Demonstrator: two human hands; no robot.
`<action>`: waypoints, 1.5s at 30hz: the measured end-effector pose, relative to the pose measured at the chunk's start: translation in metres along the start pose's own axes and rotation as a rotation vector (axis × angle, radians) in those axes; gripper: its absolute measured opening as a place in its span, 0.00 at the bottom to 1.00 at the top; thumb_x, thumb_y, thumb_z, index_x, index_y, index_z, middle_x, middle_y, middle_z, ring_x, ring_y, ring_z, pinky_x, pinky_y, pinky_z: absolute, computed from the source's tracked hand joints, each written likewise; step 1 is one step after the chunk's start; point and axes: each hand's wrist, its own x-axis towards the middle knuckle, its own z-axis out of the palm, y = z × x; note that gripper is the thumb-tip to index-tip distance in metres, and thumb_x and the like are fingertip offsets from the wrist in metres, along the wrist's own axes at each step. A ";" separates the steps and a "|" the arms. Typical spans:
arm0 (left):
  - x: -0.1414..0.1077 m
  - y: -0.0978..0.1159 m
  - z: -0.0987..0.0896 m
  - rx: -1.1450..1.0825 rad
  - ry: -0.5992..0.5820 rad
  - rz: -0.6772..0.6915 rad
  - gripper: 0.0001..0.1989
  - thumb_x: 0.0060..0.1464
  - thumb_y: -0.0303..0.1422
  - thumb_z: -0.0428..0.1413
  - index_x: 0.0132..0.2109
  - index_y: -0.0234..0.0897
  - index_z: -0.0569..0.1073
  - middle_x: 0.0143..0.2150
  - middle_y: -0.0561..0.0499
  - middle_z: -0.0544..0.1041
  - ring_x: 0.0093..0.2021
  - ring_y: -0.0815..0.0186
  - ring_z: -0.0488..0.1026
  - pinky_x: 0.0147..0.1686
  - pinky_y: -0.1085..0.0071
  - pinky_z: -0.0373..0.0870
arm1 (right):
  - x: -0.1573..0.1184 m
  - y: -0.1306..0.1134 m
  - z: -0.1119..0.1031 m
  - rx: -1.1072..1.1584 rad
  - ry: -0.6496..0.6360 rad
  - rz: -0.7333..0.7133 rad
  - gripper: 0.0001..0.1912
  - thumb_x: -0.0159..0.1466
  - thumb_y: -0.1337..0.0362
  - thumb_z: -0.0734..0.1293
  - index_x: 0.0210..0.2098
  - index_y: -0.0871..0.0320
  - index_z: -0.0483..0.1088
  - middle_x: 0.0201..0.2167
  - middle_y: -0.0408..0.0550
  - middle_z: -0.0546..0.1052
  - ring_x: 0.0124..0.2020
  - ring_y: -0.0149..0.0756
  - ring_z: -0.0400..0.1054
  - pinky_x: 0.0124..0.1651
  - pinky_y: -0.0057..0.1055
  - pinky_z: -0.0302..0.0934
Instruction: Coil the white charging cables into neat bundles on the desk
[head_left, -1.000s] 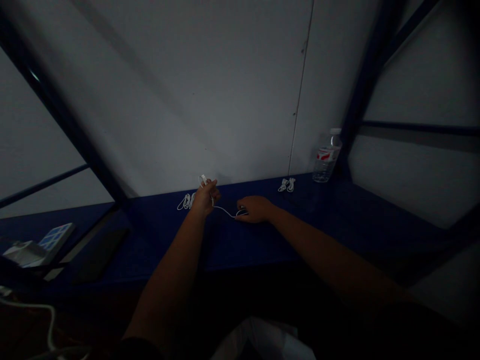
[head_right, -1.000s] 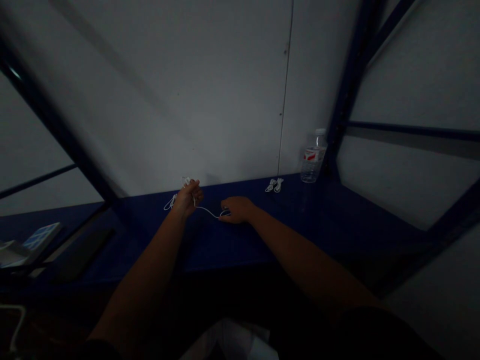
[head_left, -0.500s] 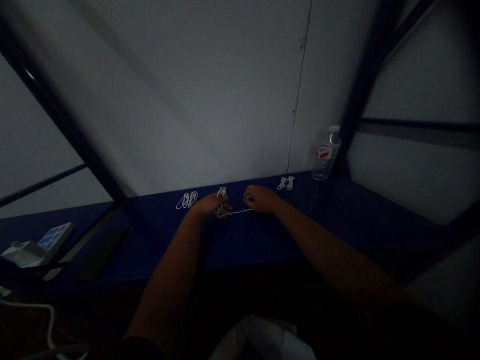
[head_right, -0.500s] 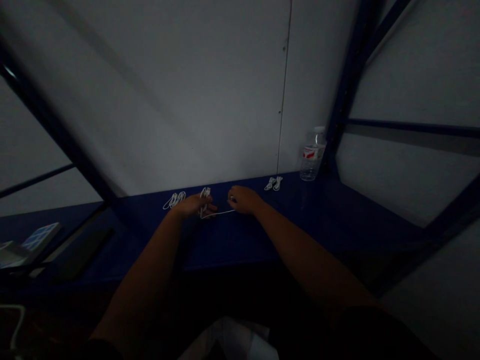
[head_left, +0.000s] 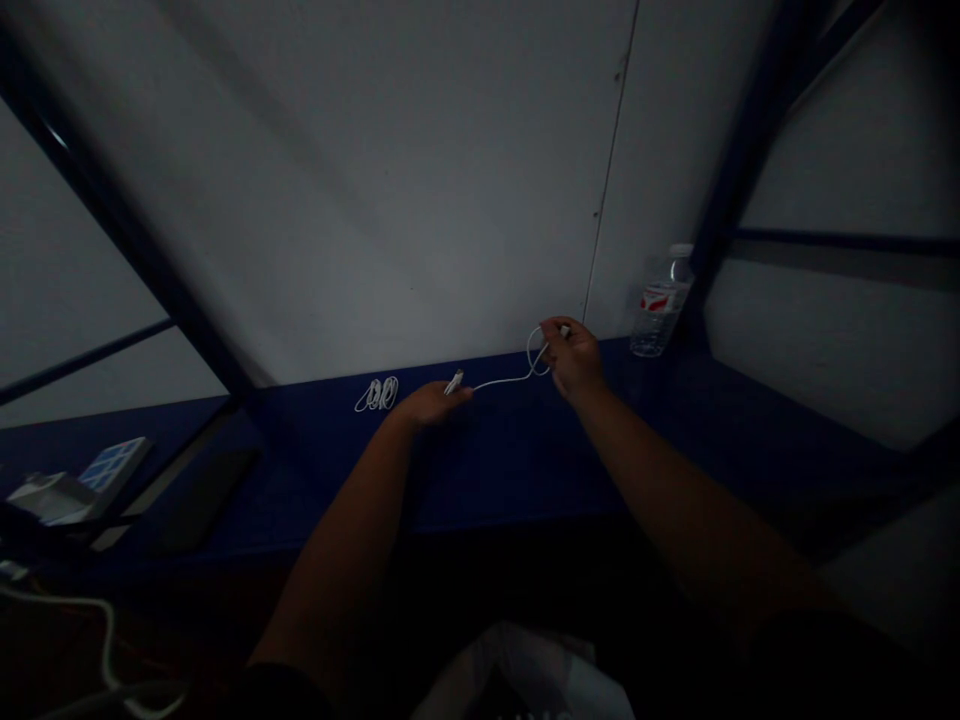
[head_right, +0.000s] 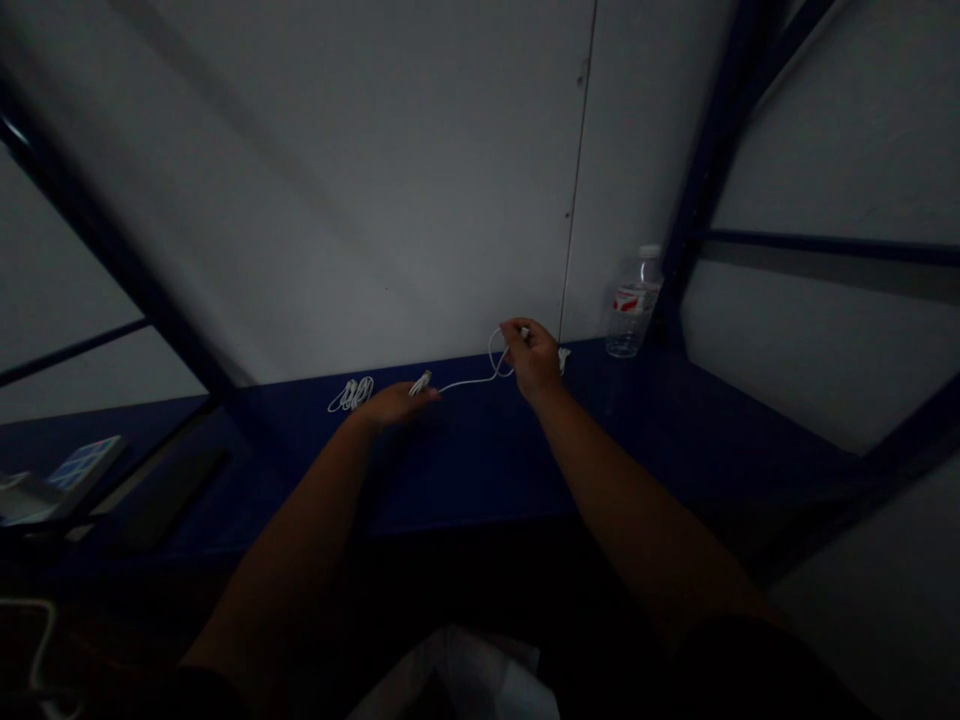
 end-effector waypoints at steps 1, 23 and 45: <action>0.003 -0.003 0.002 -0.087 0.039 -0.012 0.19 0.47 0.47 0.64 0.37 0.35 0.77 0.18 0.56 0.63 0.17 0.72 0.57 0.20 0.73 0.52 | -0.001 -0.002 0.001 0.102 0.029 0.026 0.22 0.62 0.40 0.62 0.36 0.53 0.61 0.21 0.38 0.58 0.19 0.28 0.47 0.22 0.29 0.44; -0.001 0.019 -0.015 -1.102 0.314 0.266 0.16 0.50 0.37 0.61 0.29 0.38 0.61 0.17 0.63 0.55 0.14 0.77 0.53 0.16 0.78 0.50 | -0.049 -0.024 0.044 -0.390 -0.736 0.004 0.16 0.69 0.56 0.63 0.51 0.58 0.70 0.50 0.53 0.73 0.47 0.40 0.69 0.48 0.40 0.67; -0.005 0.003 0.015 -0.210 -0.180 -0.169 0.20 0.59 0.43 0.56 0.53 0.35 0.66 0.39 0.39 0.81 0.28 0.63 0.76 0.27 0.70 0.67 | -0.013 -0.028 0.009 0.380 0.002 -0.022 0.21 0.67 0.41 0.56 0.45 0.49 0.65 0.41 0.46 0.70 0.28 0.29 0.66 0.27 0.28 0.64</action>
